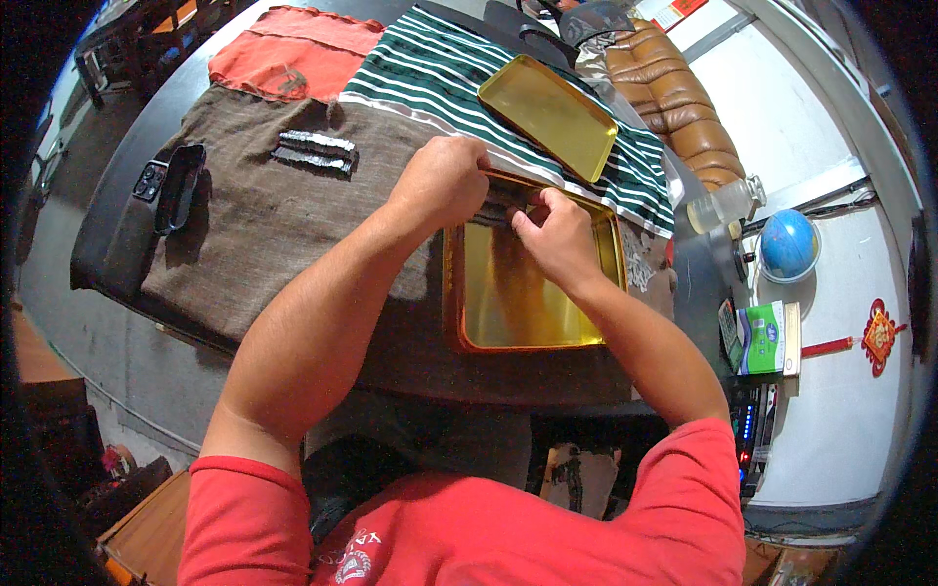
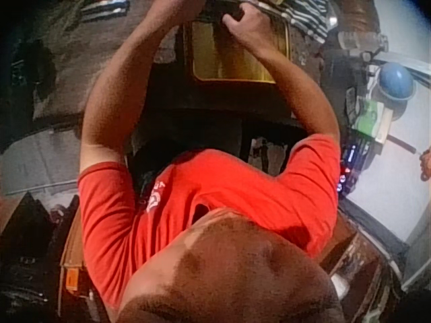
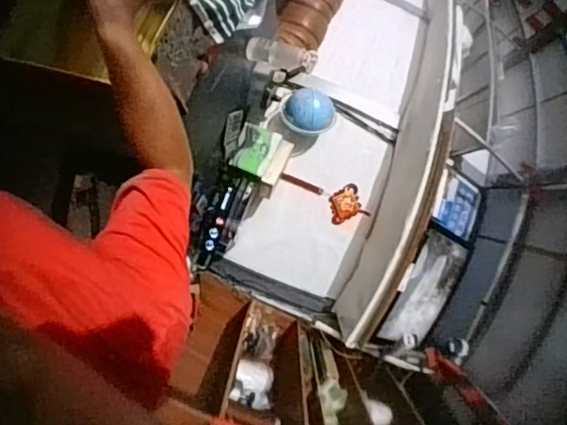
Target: The person repeatedly picks up small dark metal components from a gold tray, manipulates them with both hands, and places them into a black plastic case. The person also reaches under the table to retrieve additional components and continues the cycle of handling and placing them into the case.
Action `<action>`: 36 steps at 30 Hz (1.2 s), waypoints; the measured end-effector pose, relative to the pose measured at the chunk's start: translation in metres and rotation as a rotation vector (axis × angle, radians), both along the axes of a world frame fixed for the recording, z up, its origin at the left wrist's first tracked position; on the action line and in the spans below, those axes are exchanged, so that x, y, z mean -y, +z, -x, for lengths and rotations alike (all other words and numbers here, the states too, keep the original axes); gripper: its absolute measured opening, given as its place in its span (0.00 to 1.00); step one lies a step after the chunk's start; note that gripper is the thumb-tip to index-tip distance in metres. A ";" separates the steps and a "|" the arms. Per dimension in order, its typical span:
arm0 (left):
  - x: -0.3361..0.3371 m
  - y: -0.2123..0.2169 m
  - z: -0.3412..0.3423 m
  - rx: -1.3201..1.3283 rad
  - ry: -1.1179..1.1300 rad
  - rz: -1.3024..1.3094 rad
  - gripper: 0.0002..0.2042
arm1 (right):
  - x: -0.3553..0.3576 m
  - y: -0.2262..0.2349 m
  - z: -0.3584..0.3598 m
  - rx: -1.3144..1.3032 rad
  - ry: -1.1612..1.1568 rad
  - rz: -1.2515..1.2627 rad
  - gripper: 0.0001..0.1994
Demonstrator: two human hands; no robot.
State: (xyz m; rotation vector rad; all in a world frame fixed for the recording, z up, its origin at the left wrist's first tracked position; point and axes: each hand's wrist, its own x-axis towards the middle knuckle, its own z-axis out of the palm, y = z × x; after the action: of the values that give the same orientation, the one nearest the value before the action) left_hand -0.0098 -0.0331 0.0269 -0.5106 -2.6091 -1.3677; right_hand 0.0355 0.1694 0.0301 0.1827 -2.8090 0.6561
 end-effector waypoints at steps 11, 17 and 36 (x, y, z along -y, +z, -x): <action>0.000 -0.003 0.002 -0.017 0.001 -0.005 0.11 | 0.001 -0.006 0.012 0.012 -0.031 -0.026 0.15; -0.001 -0.006 0.003 -0.037 0.009 -0.020 0.11 | -0.001 -0.005 0.012 0.063 0.005 0.086 0.13; -0.002 -0.004 0.004 0.017 0.001 0.009 0.12 | -0.036 -0.004 0.010 0.188 0.206 0.087 0.21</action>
State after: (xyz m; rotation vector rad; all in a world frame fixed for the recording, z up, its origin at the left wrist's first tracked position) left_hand -0.0134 -0.0315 0.0233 -0.5009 -2.6295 -1.3671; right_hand 0.0253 0.2053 0.0258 0.4194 -2.9579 0.8833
